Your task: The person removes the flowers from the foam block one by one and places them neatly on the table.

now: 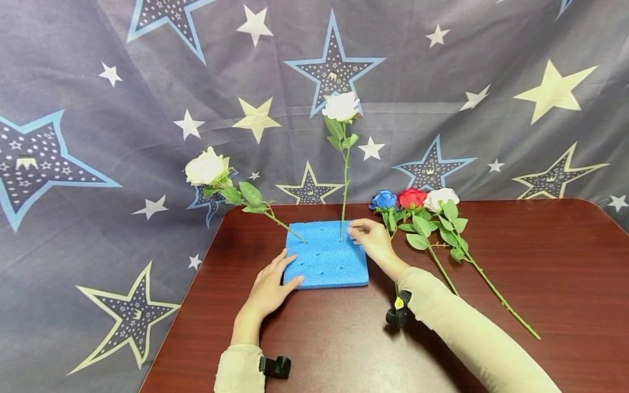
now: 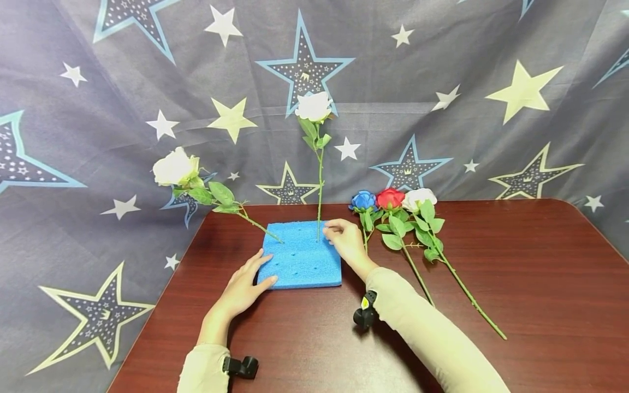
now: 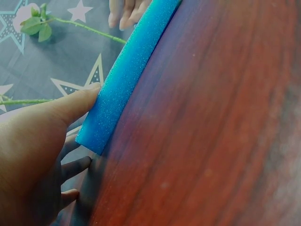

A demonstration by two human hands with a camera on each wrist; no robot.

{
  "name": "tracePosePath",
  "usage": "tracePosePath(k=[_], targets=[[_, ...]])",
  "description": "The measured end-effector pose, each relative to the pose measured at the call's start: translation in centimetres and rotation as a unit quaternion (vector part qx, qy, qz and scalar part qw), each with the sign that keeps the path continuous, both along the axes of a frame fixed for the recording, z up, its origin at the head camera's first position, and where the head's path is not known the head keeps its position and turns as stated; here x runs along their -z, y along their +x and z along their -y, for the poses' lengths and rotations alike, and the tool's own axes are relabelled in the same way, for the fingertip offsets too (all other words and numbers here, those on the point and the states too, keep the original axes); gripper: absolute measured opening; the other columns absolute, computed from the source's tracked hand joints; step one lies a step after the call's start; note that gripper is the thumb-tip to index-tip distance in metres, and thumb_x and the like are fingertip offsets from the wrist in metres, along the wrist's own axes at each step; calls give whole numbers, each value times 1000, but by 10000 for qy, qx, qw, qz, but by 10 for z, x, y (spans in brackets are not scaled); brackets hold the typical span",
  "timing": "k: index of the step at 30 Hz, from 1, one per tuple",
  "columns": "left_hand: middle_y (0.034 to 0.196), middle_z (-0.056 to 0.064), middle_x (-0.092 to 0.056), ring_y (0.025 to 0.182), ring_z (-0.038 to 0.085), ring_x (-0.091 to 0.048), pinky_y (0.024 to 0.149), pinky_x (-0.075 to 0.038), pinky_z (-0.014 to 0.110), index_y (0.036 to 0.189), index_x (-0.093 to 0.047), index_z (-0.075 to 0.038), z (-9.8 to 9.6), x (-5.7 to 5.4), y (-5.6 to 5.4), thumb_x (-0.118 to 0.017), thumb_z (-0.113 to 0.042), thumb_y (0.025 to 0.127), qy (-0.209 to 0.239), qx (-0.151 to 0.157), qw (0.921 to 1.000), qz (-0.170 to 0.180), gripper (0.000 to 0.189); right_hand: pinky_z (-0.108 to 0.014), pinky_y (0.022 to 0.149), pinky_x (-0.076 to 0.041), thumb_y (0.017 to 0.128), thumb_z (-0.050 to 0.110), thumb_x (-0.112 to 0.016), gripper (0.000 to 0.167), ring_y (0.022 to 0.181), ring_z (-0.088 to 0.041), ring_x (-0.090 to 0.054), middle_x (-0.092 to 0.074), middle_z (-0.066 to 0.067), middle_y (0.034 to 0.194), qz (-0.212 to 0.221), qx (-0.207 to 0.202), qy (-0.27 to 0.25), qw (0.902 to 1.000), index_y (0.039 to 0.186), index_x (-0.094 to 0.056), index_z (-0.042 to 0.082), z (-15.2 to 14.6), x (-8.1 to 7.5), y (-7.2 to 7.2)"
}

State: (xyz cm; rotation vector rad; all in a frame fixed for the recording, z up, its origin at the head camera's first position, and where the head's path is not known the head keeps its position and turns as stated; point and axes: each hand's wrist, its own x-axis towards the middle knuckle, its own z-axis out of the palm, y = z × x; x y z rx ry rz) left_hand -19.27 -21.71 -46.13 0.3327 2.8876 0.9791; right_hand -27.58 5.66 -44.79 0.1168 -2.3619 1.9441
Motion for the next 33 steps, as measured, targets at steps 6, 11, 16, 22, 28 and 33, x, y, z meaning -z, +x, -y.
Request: tracePosePath(k=[6, 11, 16, 22, 28, 33], targets=[[164, 4, -20, 146, 40, -21, 115, -12, 63, 154, -38, -23, 0, 1, 0, -60, -48, 97, 5, 6, 10000, -11, 66, -33, 73, -58, 92, 5, -69, 24, 83, -32, -72, -71, -20, 95, 254, 355, 108, 9990, 114, -69, -5, 10, -2, -6], [164, 5, -20, 146, 40, -21, 114, -12, 63, 154, -39, -22, 0, 1, 0, -60, -48, 97, 40, 12, 10000, -33, 66, -27, 65, -55, 90, 6, -71, 23, 77, -29, -72, -71, -19, 93, 180, 484, 283, 9983, 111, -71, -4, 15, -4, -8], [164, 4, -21, 146, 40, -22, 114, -13, 62, 154, -39, -23, 0, 1, 0, -59, -48, 97, 19, 19, 10000, -68, 65, -21, 60, -47, 89, 7, -72, 21, 74, -22, -69, -72, -16, 92, 55, 623, 387, 9973, 108, -72, -2, 20, -2, -10], [164, 4, -20, 146, 40, -22, 114, -13, 62, 154, -39, -23, 0, 2, 0, -59, -49, 97, 16, 11, 10000, -66, 65, -25, 66, -47, 87, 9, -74, 21, 80, -25, -68, -73, -16, 92, 51, 759, 647, 9950, 106, -73, -1, 23, 2, -12], [164, 4, -21, 146, 40, -22, 114, -14, 63, 153, -40, -23, 1, 2, -1, -60, -49, 97, 16, 22, 10000, -84, 66, -32, 72, -49, 86, 9, -75, 21, 87, -28, -67, -73, -16, 93, 26, 736, 851, 9936, 104, -73, -1, 26, 3, -10], [164, 3, -21, 146, 39, -22, 115, -14, 62, 154, -39, -24, 2, 3, -2, -59, -50, 97, -25, 19, 10000, -50, 66, -33, 72, -49, 87, 11, -75, 19, 86, -28, -67, -73, -15, 93, -24, 780, 900, 9929, 102, -73, 0, 27, 5, -10]])
